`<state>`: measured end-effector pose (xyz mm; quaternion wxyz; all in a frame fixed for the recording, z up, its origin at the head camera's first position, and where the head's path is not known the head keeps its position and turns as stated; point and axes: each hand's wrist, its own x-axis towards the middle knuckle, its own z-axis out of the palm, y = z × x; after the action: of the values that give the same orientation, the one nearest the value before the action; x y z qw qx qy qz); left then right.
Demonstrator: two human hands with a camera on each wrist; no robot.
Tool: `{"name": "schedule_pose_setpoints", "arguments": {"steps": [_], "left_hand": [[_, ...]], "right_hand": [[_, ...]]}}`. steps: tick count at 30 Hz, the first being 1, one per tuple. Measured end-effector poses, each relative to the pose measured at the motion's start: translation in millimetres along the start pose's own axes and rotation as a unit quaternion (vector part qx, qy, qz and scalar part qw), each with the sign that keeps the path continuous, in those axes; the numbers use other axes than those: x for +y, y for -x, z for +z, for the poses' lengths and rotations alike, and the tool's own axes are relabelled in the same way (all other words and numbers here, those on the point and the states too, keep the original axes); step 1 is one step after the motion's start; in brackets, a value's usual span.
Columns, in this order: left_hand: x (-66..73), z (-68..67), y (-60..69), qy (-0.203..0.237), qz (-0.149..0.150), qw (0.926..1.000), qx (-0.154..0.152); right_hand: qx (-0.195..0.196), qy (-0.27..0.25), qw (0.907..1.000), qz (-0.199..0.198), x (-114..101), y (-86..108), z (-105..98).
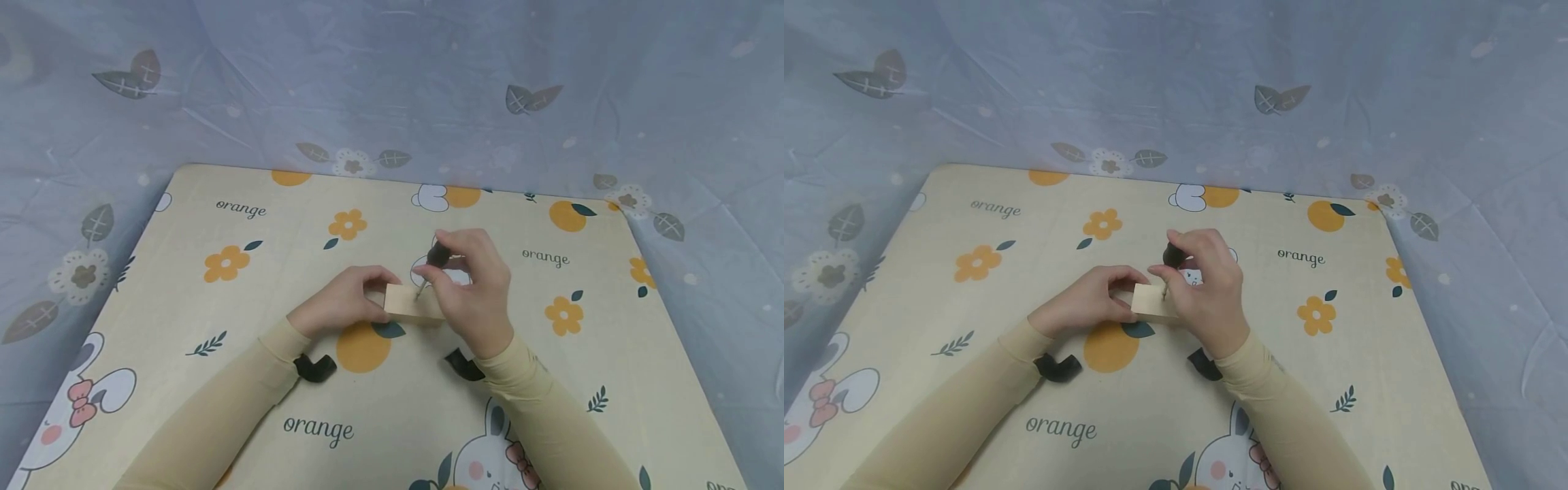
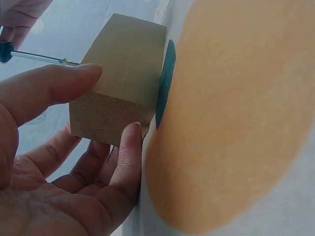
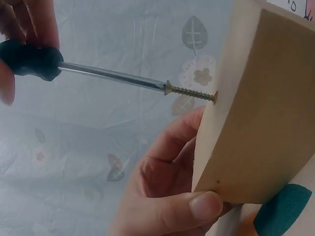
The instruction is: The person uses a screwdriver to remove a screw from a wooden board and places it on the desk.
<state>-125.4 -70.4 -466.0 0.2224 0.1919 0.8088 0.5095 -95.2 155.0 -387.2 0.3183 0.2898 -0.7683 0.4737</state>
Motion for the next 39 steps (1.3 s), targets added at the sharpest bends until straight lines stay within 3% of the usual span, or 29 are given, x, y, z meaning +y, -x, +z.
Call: {"name": "schedule_pose_setpoints", "arguments": {"steps": [5,16,20,26,32,39], "left_hand": [[0.0,-0.4,0.6,0.000,0.000,1.0000,0.002],[1.5,-0.1,-0.3,-0.005,0.002,1.0000,0.003],[1.0,-0.3,0.5,-0.002,0.003,1.0000,0.002],[0.5,-0.3,1.6,0.004,0.002,1.0000,-0.001],[-0.5,-0.4,1.1,0.004,0.007,1.0000,-0.001],[-0.1,-0.6,0.6,0.001,0.003,1.0000,0.000]], "right_hand": [[0.000,-0.007,0.9999,-0.009,-0.6,-0.3,1.4],[-0.028,-0.034,0.9984,0.035,-5.4,-1.5,-1.7],[-0.034,-0.008,0.9986,0.039,-6.5,-2.3,-2.9],[-0.022,0.052,0.9981,0.024,-5.1,-2.4,-2.1],[0.001,0.045,0.9990,0.003,-2.9,-1.5,0.9],[0.011,0.035,0.9992,0.013,-4.8,-0.8,2.2]]}}
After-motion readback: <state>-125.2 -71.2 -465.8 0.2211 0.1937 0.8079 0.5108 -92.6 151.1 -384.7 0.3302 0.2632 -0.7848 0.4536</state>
